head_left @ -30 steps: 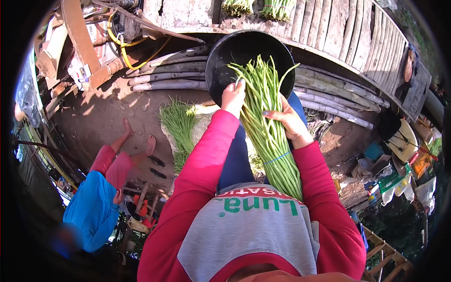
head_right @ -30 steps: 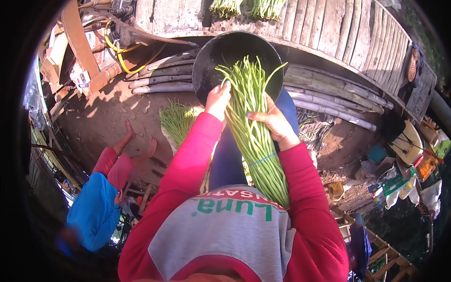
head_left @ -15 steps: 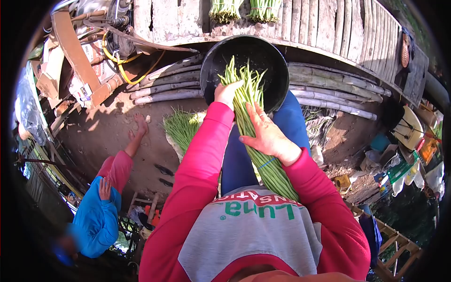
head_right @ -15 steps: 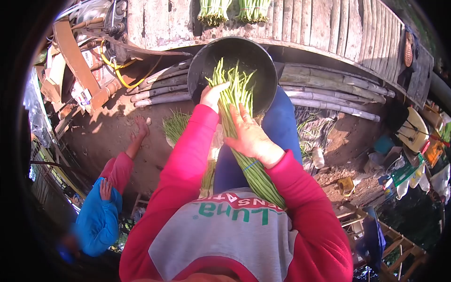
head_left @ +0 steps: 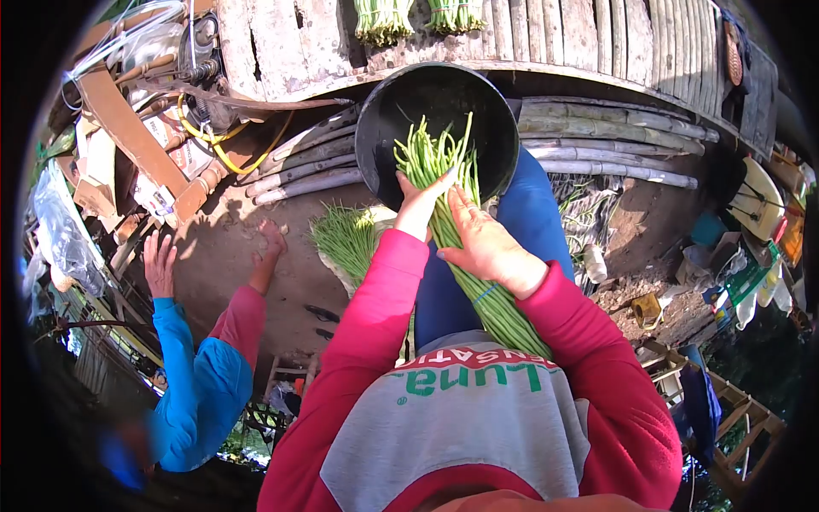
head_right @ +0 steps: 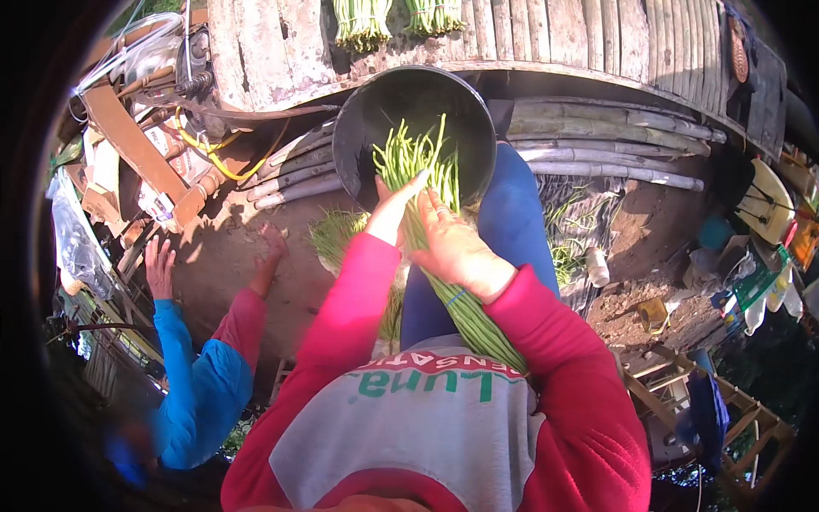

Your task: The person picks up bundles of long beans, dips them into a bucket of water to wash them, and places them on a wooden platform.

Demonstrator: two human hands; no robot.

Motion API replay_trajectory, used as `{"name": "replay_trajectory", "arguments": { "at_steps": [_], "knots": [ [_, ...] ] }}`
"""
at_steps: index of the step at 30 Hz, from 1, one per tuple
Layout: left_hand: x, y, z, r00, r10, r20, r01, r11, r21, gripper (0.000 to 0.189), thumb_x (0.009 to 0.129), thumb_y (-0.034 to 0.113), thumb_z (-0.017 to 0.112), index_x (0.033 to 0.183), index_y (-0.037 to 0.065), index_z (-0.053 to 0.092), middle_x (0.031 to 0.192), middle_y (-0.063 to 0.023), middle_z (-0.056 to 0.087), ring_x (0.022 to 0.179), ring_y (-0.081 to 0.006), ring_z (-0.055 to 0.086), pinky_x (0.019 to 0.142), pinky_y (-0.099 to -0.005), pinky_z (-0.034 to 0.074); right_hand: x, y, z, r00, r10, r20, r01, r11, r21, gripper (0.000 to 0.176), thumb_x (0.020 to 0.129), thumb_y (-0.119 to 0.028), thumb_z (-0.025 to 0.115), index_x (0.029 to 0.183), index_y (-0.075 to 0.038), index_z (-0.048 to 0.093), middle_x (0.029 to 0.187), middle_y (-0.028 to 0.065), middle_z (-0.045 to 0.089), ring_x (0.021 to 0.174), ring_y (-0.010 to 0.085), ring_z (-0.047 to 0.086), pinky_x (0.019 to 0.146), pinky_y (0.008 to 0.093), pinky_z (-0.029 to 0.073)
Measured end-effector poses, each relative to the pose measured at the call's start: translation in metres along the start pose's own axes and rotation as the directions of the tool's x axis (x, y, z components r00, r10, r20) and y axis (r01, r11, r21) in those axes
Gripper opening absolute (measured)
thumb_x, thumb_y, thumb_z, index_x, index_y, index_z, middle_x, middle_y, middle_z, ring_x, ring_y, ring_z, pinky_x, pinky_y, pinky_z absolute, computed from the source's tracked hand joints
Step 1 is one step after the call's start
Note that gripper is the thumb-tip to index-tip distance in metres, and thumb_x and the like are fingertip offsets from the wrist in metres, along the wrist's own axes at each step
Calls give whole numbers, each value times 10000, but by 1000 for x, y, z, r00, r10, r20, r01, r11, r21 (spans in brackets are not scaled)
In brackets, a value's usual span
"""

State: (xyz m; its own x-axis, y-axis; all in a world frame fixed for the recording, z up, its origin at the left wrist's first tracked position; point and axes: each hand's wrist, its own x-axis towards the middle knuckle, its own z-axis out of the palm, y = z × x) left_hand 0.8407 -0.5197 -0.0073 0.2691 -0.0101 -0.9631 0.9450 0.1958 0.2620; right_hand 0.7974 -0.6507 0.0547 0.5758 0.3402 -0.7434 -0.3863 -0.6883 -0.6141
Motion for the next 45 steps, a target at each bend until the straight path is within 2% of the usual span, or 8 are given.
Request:
{"name": "replay_trajectory", "arguments": {
  "at_steps": [4,12,16,20,24,38,42,45],
  "knots": [
    [44,1,-24,969,-3,247,17,998,-57,632,739,-67,698,1322,22,473,1106,-121,645,970,-245,657,811,-369,558,-3,-3,2,994,-109,20,110,989,-94,925,823,-277,722,1516,51,203,1547,312,248,1392,399,379,1143,400,347],
    [18,-5,-25,963,155,220,-84,949,-303,533,804,-84,608,1318,17,506,1133,-132,651,1024,-265,667,867,-383,574,-17,62,-9,882,232,-411,-120,953,280,740,915,-368,672,1439,67,381,1454,312,408,1378,350,410,1100,395,391],
    [7,0,-29,924,243,296,-129,925,-356,545,815,-16,632,1342,15,496,1163,-126,650,1052,-257,660,909,-383,556,-38,91,26,915,375,-149,-197,737,647,828,936,-517,619,1476,47,343,1466,230,443,1375,293,414,1105,356,373],
    [0,8,-37,920,241,308,-95,902,-422,535,797,-15,648,1318,-4,527,1185,-127,660,1036,-238,668,916,-369,549,-77,91,20,889,-82,451,-456,-55,888,948,918,-616,573,1554,-20,202,1513,125,406,1362,245,418,1126,346,336],
    [50,0,-53,887,16,461,245,831,-500,300,937,149,600,1189,-12,614,1066,-126,704,955,-239,694,877,-382,563,-97,55,1,921,-49,388,-371,204,906,1157,729,-172,832,1573,-18,57,1550,159,323,1394,235,363,1145,320,279],
    [129,22,-46,983,-170,72,181,966,-184,616,926,678,485,1111,116,658,922,-95,700,728,-259,680,613,-429,577,-129,-19,-39,978,210,4,-208,967,145,1179,675,-227,817,1559,-38,60,1385,349,416,1234,501,493,1038,443,444],
    [84,21,-60,911,-108,398,324,785,-528,935,889,810,271,1370,41,499,1335,-193,576,1211,-366,554,1048,-544,416,-130,-4,-34,970,227,-91,-228,974,-4,1161,677,-240,815,1560,-54,85,1370,321,438,1178,487,538,992,458,475],
    [34,-16,-60,983,-178,-38,127,818,-561,817,965,672,371,1451,16,364,1480,-230,417,1292,-396,453,1105,-544,323,-123,12,-23,949,257,-180,-274,959,-78,1129,678,-253,820,1553,-55,135,1379,285,448,1131,463,567,949,464,490]
  ]
}}
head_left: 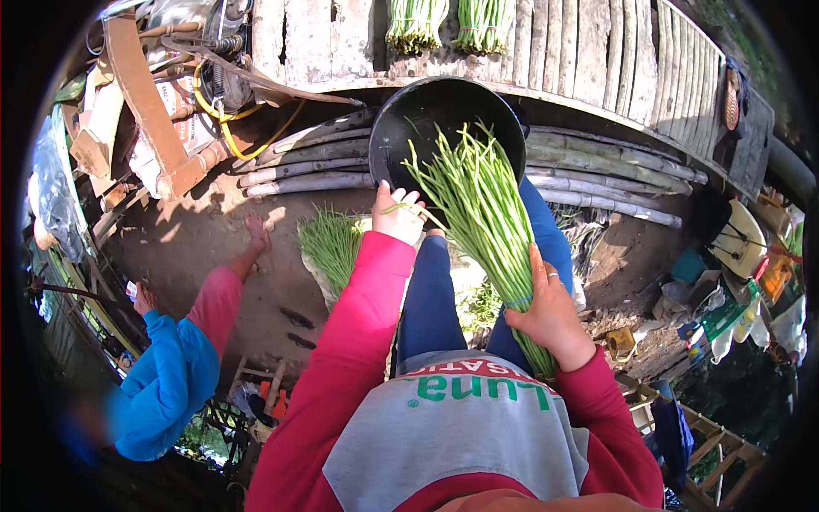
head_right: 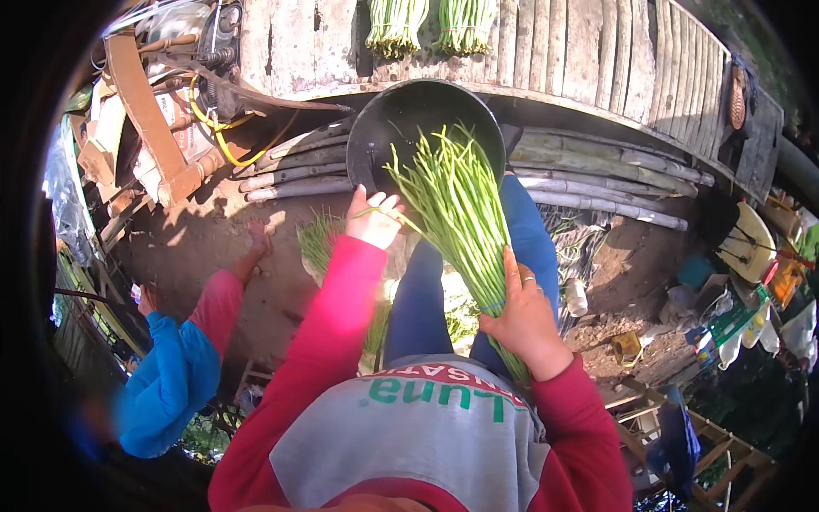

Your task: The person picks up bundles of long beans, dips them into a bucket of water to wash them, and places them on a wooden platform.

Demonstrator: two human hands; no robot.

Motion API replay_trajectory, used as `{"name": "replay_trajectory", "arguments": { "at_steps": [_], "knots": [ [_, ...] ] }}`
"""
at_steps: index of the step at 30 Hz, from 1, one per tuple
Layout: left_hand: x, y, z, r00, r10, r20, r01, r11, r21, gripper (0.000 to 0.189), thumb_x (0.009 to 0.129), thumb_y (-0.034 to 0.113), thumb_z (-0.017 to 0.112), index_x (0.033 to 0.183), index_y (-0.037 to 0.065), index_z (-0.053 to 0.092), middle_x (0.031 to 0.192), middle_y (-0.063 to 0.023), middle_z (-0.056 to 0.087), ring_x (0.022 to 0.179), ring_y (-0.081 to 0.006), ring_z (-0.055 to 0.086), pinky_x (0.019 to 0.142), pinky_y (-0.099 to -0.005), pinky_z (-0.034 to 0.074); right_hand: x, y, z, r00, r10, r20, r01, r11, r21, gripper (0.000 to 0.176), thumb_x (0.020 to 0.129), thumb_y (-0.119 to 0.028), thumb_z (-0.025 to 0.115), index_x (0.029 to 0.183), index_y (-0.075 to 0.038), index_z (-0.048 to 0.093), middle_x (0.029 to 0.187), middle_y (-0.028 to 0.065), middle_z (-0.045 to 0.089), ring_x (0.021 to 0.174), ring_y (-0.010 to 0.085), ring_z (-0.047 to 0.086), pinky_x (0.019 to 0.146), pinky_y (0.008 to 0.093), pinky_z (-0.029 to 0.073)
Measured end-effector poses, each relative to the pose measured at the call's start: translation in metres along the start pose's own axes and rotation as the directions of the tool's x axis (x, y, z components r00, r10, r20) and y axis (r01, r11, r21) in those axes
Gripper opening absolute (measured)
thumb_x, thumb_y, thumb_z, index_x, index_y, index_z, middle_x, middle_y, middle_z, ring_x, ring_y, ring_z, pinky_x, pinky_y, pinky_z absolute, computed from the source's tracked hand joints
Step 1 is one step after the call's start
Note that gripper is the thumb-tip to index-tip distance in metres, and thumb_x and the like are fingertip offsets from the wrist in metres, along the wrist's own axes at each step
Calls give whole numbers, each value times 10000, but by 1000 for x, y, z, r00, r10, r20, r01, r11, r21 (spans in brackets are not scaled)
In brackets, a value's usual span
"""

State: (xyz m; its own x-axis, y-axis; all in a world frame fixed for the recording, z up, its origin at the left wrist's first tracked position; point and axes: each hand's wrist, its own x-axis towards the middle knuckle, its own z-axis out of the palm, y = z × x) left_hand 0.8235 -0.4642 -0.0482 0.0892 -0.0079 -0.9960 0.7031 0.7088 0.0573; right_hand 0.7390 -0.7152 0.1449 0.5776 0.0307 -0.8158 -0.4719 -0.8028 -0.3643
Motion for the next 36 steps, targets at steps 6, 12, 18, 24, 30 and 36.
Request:
{"name": "replay_trajectory", "arguments": {
  "at_steps": [6,12,18,24,30,36],
  "knots": [
    [-8,-73,33,945,131,298,-223,928,300,606,913,250,675,1390,70,347,1207,-116,625,1105,-236,624,997,-429,480,0,-6,11,1000,-12,17,14,994,-106,1090,696,-275,803,1546,-44,161,1390,277,439,1123,440,567,938,469,485],
    [55,-64,49,923,65,379,-288,772,567,355,857,27,708,1195,49,600,1017,-70,697,936,-179,672,844,-333,553,-3,-6,14,999,-50,-7,49,994,-97,1091,656,-224,815,1530,-19,194,1357,296,470,1147,453,555,959,473,481],
    [79,-51,45,944,223,241,-326,556,764,441,862,275,738,1182,-12,635,1074,-109,694,938,-183,651,860,-326,504,3,-8,18,995,-82,-55,78,994,-72,1072,659,-202,815,1528,-20,213,1346,299,479,1151,456,553,966,470,479],
    [112,-42,56,917,399,0,-183,421,889,551,822,445,716,943,-92,689,997,-231,704,959,-331,684,890,-405,512,2,-6,18,997,-56,-49,52,996,-75,1055,655,-193,818,1522,-20,243,1337,301,488,1166,455,552,975,460,482],
    [197,-4,48,871,482,97,-221,208,953,513,966,463,521,858,-9,692,857,-136,706,805,-239,679,801,-400,513,2,-4,18,996,-66,-62,64,998,-30,1057,652,-199,826,1523,-30,251,1347,292,483,1170,452,551,974,467,478],
    [119,39,71,999,48,-13,-35,861,508,853,885,816,287,1248,113,607,1146,-154,690,1107,-244,617,939,-514,442,0,0,13,995,-73,-69,73,997,3,1053,660,-228,825,1524,-38,255,1345,291,485,1157,450,556,968,473,477]
  ]
}}
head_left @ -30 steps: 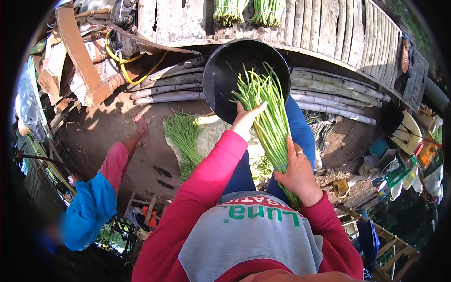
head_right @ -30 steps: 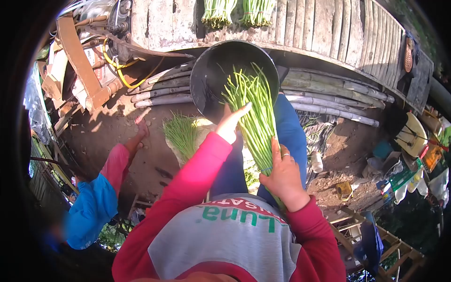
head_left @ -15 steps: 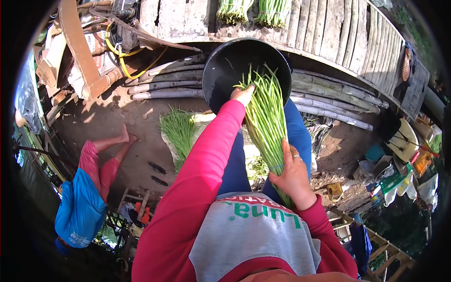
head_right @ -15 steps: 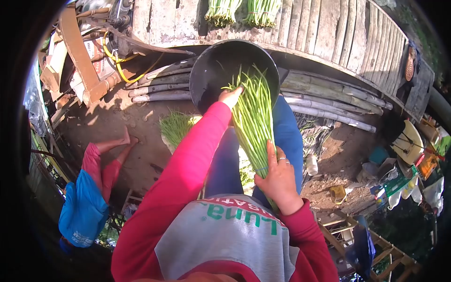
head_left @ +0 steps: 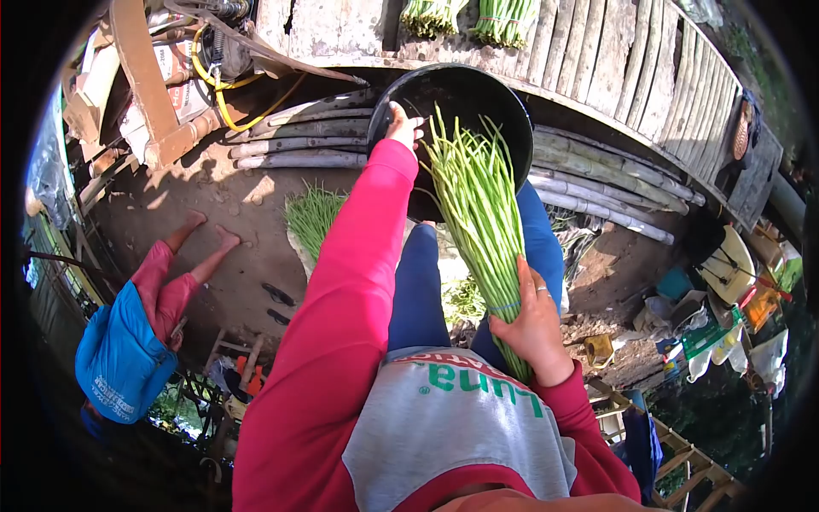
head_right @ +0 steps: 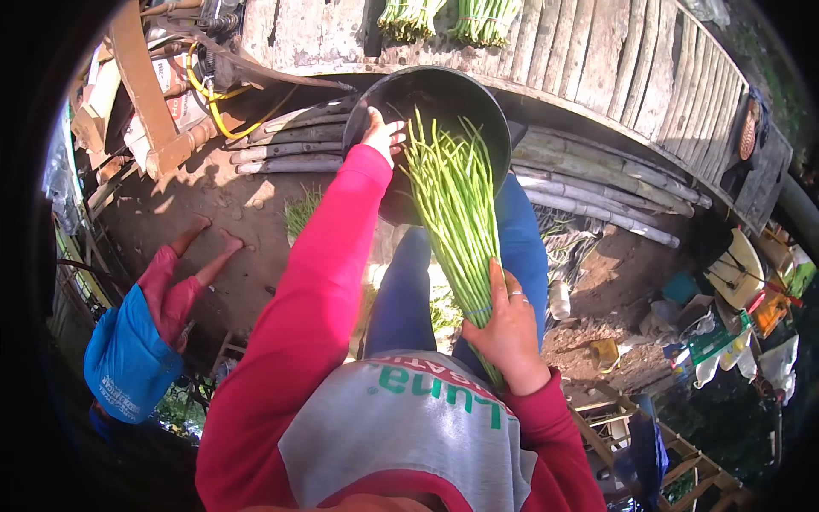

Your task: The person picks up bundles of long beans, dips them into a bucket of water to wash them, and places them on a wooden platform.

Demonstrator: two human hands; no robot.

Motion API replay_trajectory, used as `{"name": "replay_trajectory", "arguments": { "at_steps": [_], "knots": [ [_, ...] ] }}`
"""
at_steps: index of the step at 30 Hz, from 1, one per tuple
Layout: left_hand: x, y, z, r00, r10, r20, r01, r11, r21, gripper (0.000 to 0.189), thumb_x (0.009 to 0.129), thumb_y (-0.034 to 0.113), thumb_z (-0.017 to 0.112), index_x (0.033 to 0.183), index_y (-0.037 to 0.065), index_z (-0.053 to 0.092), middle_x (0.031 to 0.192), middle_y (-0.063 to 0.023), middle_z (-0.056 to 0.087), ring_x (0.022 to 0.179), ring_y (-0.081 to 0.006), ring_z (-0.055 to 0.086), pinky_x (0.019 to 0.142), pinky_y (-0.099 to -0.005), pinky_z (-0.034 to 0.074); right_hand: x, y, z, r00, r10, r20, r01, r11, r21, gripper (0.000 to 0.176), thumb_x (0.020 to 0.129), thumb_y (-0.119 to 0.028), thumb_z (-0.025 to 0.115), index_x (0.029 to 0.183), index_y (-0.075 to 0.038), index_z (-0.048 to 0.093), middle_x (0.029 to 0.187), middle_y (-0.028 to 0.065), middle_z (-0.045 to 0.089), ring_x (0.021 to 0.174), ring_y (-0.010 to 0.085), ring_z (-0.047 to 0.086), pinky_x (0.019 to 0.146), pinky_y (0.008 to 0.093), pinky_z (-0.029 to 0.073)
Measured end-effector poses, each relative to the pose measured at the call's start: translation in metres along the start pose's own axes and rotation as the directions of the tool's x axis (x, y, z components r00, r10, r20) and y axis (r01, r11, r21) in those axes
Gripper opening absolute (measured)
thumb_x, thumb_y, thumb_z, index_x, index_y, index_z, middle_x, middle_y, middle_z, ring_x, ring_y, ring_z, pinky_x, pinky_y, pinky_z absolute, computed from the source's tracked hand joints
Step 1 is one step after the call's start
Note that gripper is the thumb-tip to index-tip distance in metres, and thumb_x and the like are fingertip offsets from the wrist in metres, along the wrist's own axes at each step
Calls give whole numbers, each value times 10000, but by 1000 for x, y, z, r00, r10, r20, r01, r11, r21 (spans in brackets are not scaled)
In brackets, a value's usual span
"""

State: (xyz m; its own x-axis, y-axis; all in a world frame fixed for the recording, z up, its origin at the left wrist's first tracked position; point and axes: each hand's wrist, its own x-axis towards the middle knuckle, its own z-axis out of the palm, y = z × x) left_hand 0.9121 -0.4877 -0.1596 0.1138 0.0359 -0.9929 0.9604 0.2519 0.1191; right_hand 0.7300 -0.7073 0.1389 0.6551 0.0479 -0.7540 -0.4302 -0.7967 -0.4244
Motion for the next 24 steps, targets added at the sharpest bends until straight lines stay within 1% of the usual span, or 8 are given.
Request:
{"name": "replay_trajectory", "arguments": {
  "at_steps": [6,9,10,12,15,19,23,24],
  "knots": [
    [-91,-58,37,986,42,160,-82,963,255,1353,716,463,818,1538,41,-171,1593,-261,181,1471,-333,224,1169,-435,252,0,-4,4,1000,-10,9,10,1000,-17,1042,660,-225,822,1522,-42,265,1369,293,466,1166,444,553,965,478,473],
    [-21,-89,48,974,206,-95,-162,925,343,1168,636,20,847,1552,-4,123,1449,-247,448,1279,-317,510,1036,-397,444,0,-8,6,1000,7,26,-6,998,-69,1047,660,-228,823,1525,-50,262,1386,293,451,1185,442,541,966,482,468],
    [-16,-84,46,979,192,73,-205,946,253,808,618,75,875,1332,-42,515,1260,-209,628,1125,-291,627,983,-350,481,0,-8,5,999,23,34,-20,996,-86,1050,660,-231,824,1527,-56,259,1393,293,445,1196,442,534,966,485,465],
    [16,-84,49,981,180,-68,-116,835,537,385,726,237,840,943,-51,704,980,-208,721,961,-316,690,903,-384,511,1,-5,4,999,9,38,-7,998,-68,1058,661,-236,825,1533,-67,249,1396,297,441,1203,445,528,971,485,463],
    [6,-58,38,932,279,-231,-86,790,607,814,837,676,598,1065,-101,680,1121,-302,662,1114,-380,638,952,-412,488,-8,-1,-2,998,-7,68,9,999,-37,1100,657,-248,828,1553,-101,207,1402,316,432,1214,461,513,1001,481,451],
    [-22,-26,17,945,309,-108,-208,821,532,1062,823,818,430,1323,-115,516,1329,-327,537,1269,-408,522,1069,-399,404,-9,3,-21,959,124,257,-149,985,82,1141,640,-240,810,1568,-108,160,1378,338,460,1285,492,450,1061,442,422],
    [-115,-8,-24,327,935,136,-856,233,462,649,842,373,719,1368,45,529,1261,-197,608,1188,-367,562,1060,-452,395,4,14,-43,964,-32,266,-31,973,230,1116,656,-226,793,1564,-74,163,1438,292,441,1342,412,443,1096,396,394],
    [-132,-3,-36,134,984,120,-728,16,685,622,815,317,736,1357,83,540,1260,-167,599,1199,-350,540,1068,-471,371,6,8,-54,961,-64,268,-7,967,257,1108,662,-208,792,1559,-46,163,1448,273,441,1351,370,444,1105,376,379]
  ]
}}
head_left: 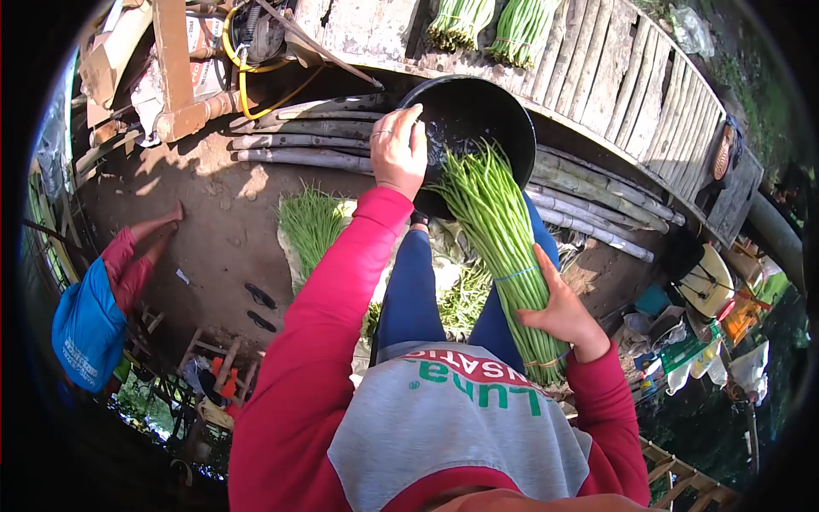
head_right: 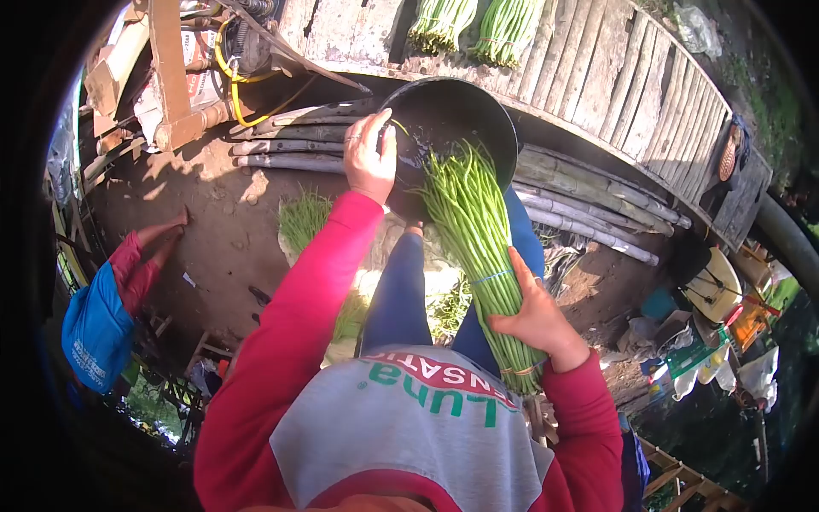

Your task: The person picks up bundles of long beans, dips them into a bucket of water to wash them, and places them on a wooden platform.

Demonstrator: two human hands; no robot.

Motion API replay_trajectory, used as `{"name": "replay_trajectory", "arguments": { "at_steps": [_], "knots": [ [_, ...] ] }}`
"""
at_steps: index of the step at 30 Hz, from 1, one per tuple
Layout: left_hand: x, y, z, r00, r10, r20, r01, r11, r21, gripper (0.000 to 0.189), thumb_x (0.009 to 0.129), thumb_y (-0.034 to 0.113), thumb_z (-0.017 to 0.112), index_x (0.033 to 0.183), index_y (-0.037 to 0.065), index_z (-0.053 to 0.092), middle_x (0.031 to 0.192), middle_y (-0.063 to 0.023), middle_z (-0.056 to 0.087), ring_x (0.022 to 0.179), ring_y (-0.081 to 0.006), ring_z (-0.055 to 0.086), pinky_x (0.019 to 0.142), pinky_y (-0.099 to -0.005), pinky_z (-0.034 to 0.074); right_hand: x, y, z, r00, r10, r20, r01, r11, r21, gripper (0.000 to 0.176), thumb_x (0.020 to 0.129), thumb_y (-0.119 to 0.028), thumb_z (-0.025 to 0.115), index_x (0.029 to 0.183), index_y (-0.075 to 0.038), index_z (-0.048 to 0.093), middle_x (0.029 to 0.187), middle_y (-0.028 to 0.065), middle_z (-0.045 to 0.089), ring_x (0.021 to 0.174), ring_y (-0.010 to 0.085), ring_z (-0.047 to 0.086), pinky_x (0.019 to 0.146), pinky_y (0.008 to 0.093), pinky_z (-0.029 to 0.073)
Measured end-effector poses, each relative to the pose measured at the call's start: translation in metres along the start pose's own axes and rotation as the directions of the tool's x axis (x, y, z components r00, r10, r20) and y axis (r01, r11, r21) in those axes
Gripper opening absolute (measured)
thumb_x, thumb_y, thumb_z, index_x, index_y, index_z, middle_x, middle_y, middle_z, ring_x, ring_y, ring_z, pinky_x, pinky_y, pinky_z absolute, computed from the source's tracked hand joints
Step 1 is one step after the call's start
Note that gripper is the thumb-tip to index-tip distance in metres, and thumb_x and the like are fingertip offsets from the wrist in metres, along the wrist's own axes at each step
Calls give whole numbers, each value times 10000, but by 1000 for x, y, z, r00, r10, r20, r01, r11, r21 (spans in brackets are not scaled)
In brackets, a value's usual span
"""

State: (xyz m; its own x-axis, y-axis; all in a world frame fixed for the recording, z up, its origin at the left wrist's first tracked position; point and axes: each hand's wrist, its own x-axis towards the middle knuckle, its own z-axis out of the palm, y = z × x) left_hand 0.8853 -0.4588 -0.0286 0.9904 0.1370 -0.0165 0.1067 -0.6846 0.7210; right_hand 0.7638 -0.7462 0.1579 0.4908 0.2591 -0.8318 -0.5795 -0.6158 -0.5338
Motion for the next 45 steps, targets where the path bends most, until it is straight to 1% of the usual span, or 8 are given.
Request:
{"name": "replay_trajectory", "arguments": {
  "at_steps": [1,6,12,14,23,31,39,45],
  "knots": [
    [1,1,-14,981,168,-102,-130,943,305,609,788,261,753,1345,121,550,1260,-138,591,1210,-334,519,1076,-489,347,-1,-14,-8,1000,-30,9,29,999,22,1100,667,-191,790,1554,-17,163,1458,255,441,1361,328,445,1115,356,365],
    [-22,-52,33,749,-655,102,620,747,241,550,844,142,622,1384,169,524,1356,-64,580,1310,-281,495,1145,-643,173,26,-52,-31,963,156,218,-218,929,298,1098,713,-162,790,1553,27,109,1403,186,504,1294,235,486,1088,333,369],
    [-34,-62,45,882,-471,-24,451,828,333,584,812,123,635,1377,214,523,1376,-25,578,1276,-247,534,1131,-669,188,302,17,17,751,439,493,-660,488,571,404,803,-247,719,1132,-28,635,899,122,725,724,258,691,712,403,586],
    [-27,-53,38,868,-496,-25,473,811,344,536,849,116,609,1368,233,539,1359,-8,594,1274,-216,539,1126,-640,237,354,22,40,814,434,385,-580,640,505,383,787,-262,739,1087,-38,660,907,101,723,764,241,680,713,357,568],
    [-34,-62,44,866,-499,-10,484,835,261,613,791,96,655,1378,220,524,1355,-33,582,1294,-217,509,1143,-652,200,62,-87,-25,948,70,310,-268,699,663,776,836,-114,643,1522,-31,289,1411,150,498,1287,239,486,1112,362,353],
    [-36,-64,47,892,-447,-62,447,857,255,604,778,88,662,1359,202,543,1336,-41,594,1277,-222,524,1116,-657,245,310,-19,16,798,496,343,-583,490,648,213,880,-259,622,972,-71,663,806,75,706,640,245,654,652,405,565],
    [-37,-64,48,888,-456,-57,449,835,317,532,843,105,617,1360,214,552,1331,-8,599,1251,-217,543,1104,-619,288,124,-75,-19,937,123,327,-326,641,695,678,877,-55,560,1511,-39,317,1378,139,532,1196,214,574,1020,340,470],
    [-36,-62,47,890,-454,-47,446,843,300,561,828,101,621,1371,218,540,1332,-27,597,1255,-233,540,1103,-616,289,113,-67,-24,940,160,301,-333,619,712,651,850,-102,569,1472,-30,391,1314,136,577,1122,225,603,987,340,478]
  ]
}}
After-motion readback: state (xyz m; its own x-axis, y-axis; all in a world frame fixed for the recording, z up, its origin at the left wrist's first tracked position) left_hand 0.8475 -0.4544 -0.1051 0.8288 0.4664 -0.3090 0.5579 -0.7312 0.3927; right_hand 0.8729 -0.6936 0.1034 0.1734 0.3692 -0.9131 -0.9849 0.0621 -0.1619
